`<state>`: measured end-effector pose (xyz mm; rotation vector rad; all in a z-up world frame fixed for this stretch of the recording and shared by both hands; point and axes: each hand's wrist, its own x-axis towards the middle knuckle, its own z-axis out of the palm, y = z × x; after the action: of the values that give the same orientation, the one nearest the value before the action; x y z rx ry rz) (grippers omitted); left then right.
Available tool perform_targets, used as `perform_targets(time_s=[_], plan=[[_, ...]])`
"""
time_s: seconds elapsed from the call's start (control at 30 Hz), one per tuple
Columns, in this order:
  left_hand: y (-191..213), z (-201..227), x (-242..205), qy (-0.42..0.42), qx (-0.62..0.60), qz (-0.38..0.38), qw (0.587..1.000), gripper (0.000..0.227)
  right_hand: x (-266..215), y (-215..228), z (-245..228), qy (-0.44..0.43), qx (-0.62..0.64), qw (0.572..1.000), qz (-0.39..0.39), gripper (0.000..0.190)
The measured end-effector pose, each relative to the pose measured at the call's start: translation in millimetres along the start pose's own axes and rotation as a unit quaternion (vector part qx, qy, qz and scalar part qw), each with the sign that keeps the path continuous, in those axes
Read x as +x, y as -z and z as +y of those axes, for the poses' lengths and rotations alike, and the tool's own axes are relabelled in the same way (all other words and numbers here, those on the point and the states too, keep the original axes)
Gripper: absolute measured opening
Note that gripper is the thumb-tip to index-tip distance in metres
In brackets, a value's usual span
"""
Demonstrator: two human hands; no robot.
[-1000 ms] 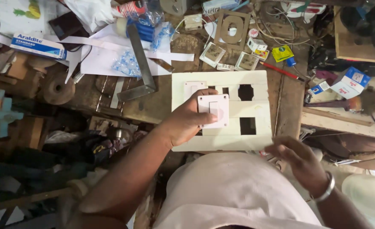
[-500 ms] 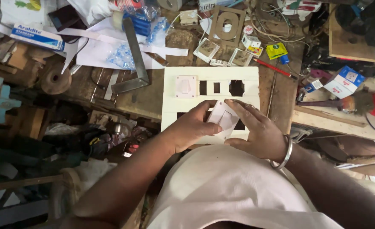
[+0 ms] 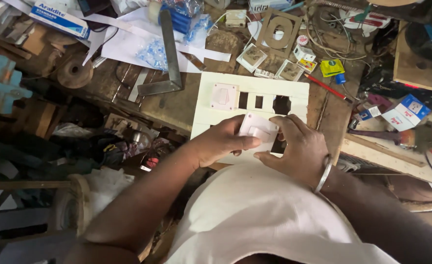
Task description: The recorder is assembling and marking components on a plastic electrical switchboard panel in a workshop.
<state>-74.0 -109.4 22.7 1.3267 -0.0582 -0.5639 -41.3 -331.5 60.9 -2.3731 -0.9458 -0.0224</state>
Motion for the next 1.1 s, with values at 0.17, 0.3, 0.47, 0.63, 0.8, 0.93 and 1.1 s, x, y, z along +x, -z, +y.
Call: perform_targets(time_s=[0.17, 0.3, 0.47, 0.63, 0.8, 0.93, 1.1], plan=[[5, -13, 9, 0.036, 0.057, 0.041, 0.997, 0.060, 5, 1, 5, -0.087, -0.024, 0.991, -0.096, 0.082], [14, -12, 14, 0.055, 0.106, 0.009, 0.993, 0.063, 4, -8, 33, 0.107, 0.077, 0.990, -0.048, 0.105], [10, -7, 23, 0.096, 0.163, -0.025, 0.982, 0.068, 6, -18, 43, 0.091, 0.027, 0.986, -0.136, 0.101], [30, -23, 19, 0.046, 0.145, 0.057, 0.987, 0.069, 15, -41, 97, 0.040, 0.037, 0.995, -0.087, 0.092], [61, -36, -3, 0.056, 0.133, 0.196, 0.970, 0.059, 28, -56, 149, -0.001, -0.011, 1.000, -0.024, 0.095], [80, -43, -22, 0.058, 0.049, 0.278, 0.958, 0.047, 37, -56, 160, 0.000, -0.035, 0.999, -0.020, 0.092], [97, -66, -39, 0.039, -0.028, 0.320, 0.946, 0.041, 36, -65, 183, 0.043, -0.076, 0.995, -0.048, 0.089]])
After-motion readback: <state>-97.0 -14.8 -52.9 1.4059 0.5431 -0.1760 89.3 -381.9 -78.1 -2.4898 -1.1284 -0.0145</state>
